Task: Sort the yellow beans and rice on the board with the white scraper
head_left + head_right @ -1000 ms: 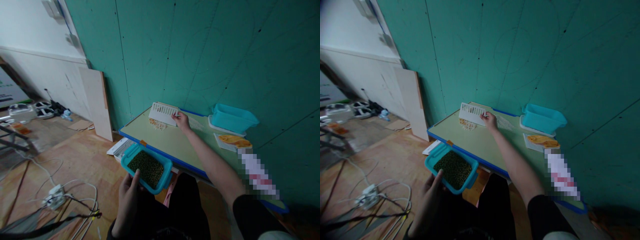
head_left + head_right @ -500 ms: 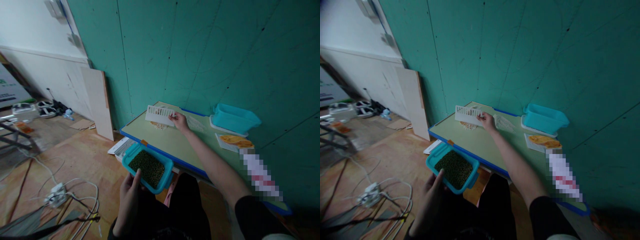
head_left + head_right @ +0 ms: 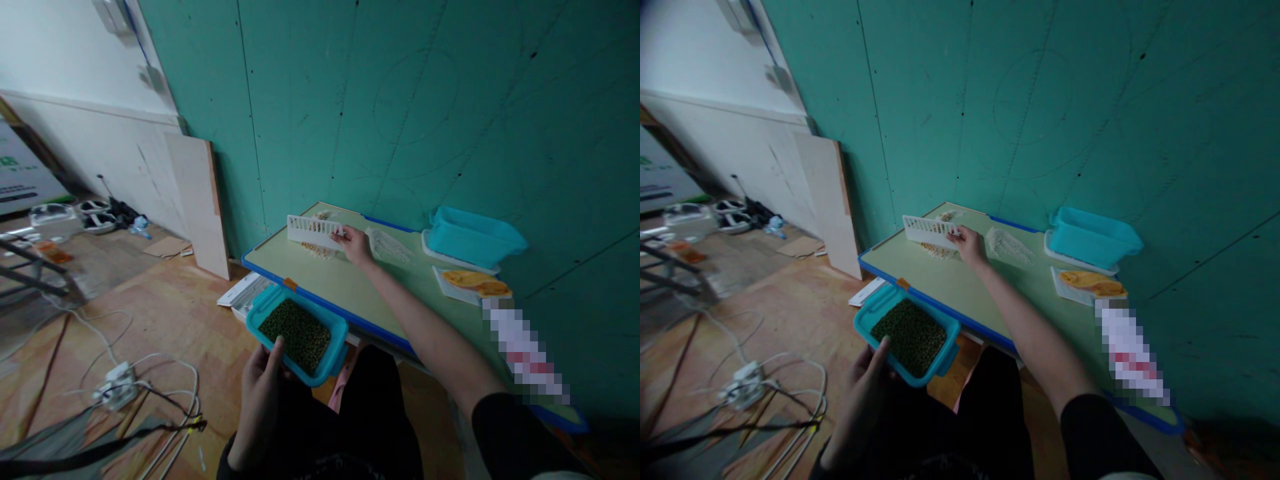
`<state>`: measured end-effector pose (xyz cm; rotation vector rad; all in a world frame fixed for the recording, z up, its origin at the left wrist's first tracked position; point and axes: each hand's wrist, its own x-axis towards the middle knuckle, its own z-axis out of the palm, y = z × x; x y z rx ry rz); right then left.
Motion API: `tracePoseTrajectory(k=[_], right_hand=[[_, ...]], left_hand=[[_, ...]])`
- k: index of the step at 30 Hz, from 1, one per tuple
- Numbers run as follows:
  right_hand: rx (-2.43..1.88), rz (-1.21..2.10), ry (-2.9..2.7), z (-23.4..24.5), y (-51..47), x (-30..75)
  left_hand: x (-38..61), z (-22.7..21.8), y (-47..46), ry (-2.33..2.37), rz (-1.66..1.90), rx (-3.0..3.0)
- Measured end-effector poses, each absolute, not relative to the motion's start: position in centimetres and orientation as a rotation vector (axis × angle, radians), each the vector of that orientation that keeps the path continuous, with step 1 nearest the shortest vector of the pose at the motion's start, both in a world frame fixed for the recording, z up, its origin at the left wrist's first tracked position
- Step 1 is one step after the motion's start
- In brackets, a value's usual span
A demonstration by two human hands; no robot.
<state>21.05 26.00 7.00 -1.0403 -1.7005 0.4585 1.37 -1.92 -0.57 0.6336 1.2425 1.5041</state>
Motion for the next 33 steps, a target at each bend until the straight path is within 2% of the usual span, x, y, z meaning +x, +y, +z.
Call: tracePoseTrajectory(k=[15, 33], right_hand=[[-0.948, 0.578, -1.664, 7.1, 26.0, 20.7], [-0.982, 0.498, -1.741, 7.3, 24.6, 20.1]], left_hand=[[1.0, -0.8, -1.7, 1.23, 1.54, 0.617], [0.6, -1.6, -1.5, 1.207, 1.535, 0.617]])
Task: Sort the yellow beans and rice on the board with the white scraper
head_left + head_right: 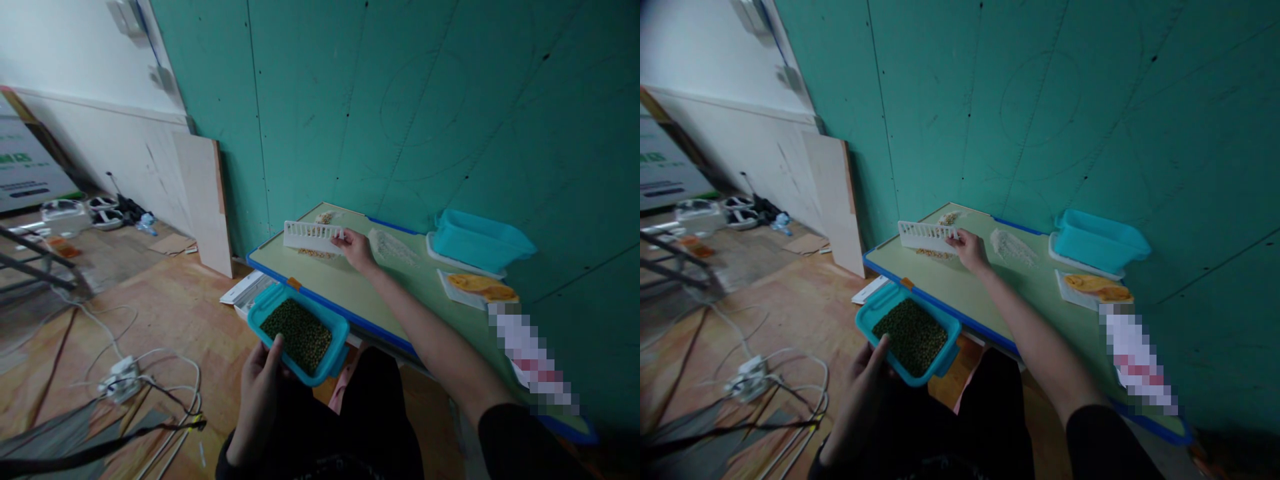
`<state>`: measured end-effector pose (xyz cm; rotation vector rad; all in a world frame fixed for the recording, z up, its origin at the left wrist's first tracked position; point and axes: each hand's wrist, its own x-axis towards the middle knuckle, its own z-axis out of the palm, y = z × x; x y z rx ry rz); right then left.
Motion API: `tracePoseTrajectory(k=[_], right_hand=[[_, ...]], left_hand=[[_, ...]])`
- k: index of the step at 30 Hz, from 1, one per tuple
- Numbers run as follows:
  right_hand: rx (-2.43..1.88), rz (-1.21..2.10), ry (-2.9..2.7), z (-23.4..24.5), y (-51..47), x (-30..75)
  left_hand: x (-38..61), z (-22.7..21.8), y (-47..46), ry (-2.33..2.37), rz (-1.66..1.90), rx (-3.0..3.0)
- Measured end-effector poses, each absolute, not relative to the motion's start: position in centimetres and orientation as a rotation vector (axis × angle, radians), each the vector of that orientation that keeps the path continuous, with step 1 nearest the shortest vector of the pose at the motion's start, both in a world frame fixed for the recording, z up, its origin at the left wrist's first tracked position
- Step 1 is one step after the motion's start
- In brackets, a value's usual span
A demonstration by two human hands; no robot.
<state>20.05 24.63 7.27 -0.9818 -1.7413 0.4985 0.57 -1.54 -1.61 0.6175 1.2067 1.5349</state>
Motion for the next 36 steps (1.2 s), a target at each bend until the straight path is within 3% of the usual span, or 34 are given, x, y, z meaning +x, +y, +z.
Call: tracePoseTrajectory(k=[21, 36], right_hand=[[-0.954, 0.547, -1.767, 7.4, 23.5, 19.6], [-0.938, 0.613, -1.726, 7.7, 22.9, 19.1]], left_hand=[[1.0, 2.1, -1.2, 1.333, 1.552, 0.649], [-0.3, -0.3, -1.2, 1.209, 1.569, 0.568]])
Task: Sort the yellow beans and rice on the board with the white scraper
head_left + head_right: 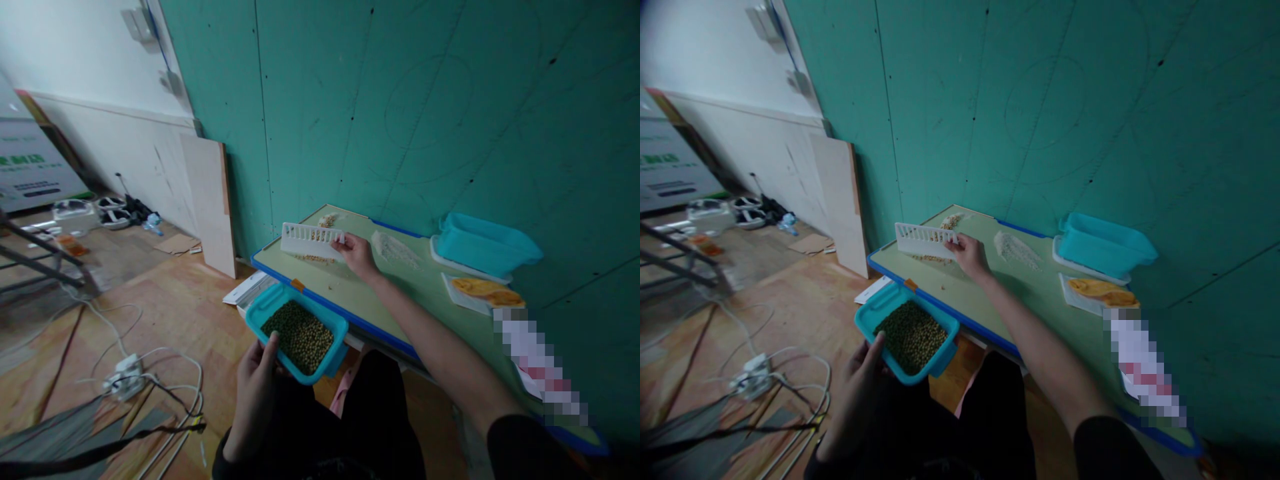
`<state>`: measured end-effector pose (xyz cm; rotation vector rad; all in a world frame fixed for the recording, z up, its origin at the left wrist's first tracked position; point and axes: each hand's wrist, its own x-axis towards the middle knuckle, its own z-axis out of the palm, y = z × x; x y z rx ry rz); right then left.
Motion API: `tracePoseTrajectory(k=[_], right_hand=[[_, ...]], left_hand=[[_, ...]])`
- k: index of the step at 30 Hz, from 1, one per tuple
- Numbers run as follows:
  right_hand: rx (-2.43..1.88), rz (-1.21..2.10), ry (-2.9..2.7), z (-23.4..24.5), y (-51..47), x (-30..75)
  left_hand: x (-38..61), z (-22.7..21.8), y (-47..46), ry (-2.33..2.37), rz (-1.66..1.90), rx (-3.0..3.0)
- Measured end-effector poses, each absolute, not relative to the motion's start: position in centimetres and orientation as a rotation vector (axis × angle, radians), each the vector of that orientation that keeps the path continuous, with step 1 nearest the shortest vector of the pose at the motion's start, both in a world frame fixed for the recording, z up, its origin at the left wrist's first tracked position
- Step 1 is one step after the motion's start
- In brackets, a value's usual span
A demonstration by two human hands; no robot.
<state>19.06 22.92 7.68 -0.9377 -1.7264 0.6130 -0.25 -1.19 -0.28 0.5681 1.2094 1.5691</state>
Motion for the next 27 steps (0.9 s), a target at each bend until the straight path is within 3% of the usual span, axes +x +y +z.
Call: tracePoseTrajectory(k=[27], right_hand=[[-0.931, 0.671, -1.74, 8.0, 21.7, 18.7]], left_hand=[[0.1, -0.3, -1.2, 1.222, 1.575, 0.623]])
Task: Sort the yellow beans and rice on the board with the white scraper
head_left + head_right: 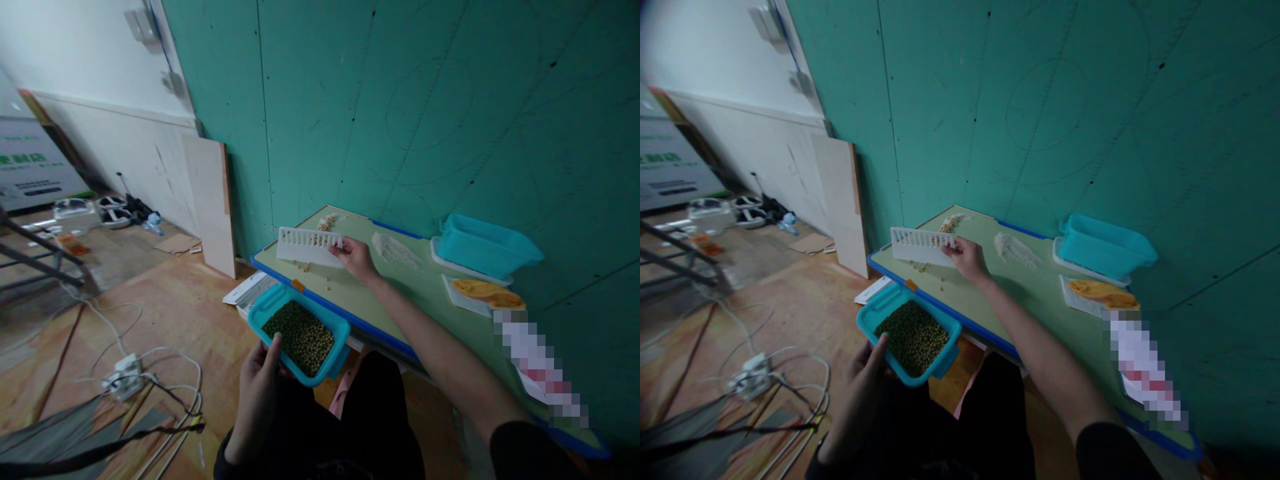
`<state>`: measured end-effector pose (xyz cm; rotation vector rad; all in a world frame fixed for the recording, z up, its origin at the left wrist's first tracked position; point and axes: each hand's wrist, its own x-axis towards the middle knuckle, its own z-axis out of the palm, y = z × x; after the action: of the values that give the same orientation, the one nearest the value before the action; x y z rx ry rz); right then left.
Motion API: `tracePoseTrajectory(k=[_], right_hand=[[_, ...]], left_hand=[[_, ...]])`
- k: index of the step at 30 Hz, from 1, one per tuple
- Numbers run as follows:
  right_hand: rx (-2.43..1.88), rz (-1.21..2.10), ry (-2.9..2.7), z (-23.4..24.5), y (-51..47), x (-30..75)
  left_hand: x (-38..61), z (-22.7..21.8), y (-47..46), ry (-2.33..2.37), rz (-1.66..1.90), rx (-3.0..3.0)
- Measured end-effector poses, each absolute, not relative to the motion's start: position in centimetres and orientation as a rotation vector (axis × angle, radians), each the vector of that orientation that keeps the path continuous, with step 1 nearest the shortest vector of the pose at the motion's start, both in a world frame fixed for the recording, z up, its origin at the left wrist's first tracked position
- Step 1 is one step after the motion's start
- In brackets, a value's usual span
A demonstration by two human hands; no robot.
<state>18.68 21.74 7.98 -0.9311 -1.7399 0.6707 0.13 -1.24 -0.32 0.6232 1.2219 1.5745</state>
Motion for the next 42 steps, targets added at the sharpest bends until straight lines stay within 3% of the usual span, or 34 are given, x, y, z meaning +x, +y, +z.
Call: tracePoseTrajectory(k=[42], right_hand=[[-0.897, 0.939, -1.629, 9.1, 20.4, 18.6]], left_hand=[[0.2, 0.1, -1.4, 1.242, 1.547, 0.611]])
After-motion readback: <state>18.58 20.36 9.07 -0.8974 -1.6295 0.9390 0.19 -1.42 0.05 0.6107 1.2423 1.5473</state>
